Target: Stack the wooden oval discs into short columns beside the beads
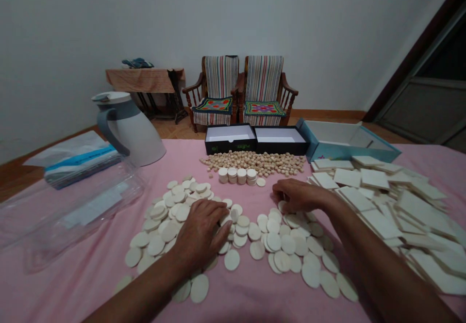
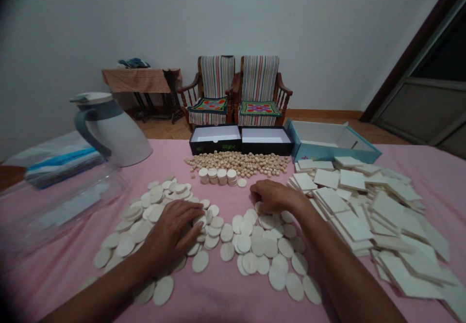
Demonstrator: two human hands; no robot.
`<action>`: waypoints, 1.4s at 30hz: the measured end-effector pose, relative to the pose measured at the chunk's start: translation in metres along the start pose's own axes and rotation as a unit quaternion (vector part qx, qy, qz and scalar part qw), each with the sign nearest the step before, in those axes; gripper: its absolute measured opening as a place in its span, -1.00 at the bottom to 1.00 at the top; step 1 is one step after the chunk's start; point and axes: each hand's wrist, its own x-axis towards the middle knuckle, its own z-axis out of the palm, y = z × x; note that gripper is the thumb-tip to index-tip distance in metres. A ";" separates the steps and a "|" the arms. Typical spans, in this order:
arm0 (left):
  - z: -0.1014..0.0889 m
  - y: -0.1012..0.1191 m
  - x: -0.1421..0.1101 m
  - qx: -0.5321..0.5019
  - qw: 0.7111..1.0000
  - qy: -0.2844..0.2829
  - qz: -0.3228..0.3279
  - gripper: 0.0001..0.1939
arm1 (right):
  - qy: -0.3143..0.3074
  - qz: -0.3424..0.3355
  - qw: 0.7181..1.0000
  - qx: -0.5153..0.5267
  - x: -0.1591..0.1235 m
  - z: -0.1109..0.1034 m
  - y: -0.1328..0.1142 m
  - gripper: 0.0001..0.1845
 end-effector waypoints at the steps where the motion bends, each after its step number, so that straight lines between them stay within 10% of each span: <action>1: 0.000 0.000 0.000 0.000 1.000 0.000 0.001 -0.81 | -0.003 -0.006 1.000 0.012 0.002 -0.001 -0.001 -0.87; 10: 0.000 0.000 0.000 -0.002 1.000 -0.005 -0.002 -0.82 | 0.154 0.035 0.986 0.056 0.025 0.010 0.007 -0.77; 20: 0.001 -0.001 -0.002 -0.007 1.000 -0.008 -0.005 -0.81 | 0.115 0.047 0.992 -0.018 0.022 0.017 0.002 -0.75; 28: 0.000 0.000 -0.001 -0.003 1.000 -0.012 -0.008 -0.82 | 0.293 0.014 0.956 0.022 0.049 0.030 -0.003 -0.87; 42: 0.001 -0.001 -0.002 -0.005 1.000 -0.007 -0.005 -0.81 | 0.264 0.074 0.960 0.050 0.047 0.039 -0.007 -0.77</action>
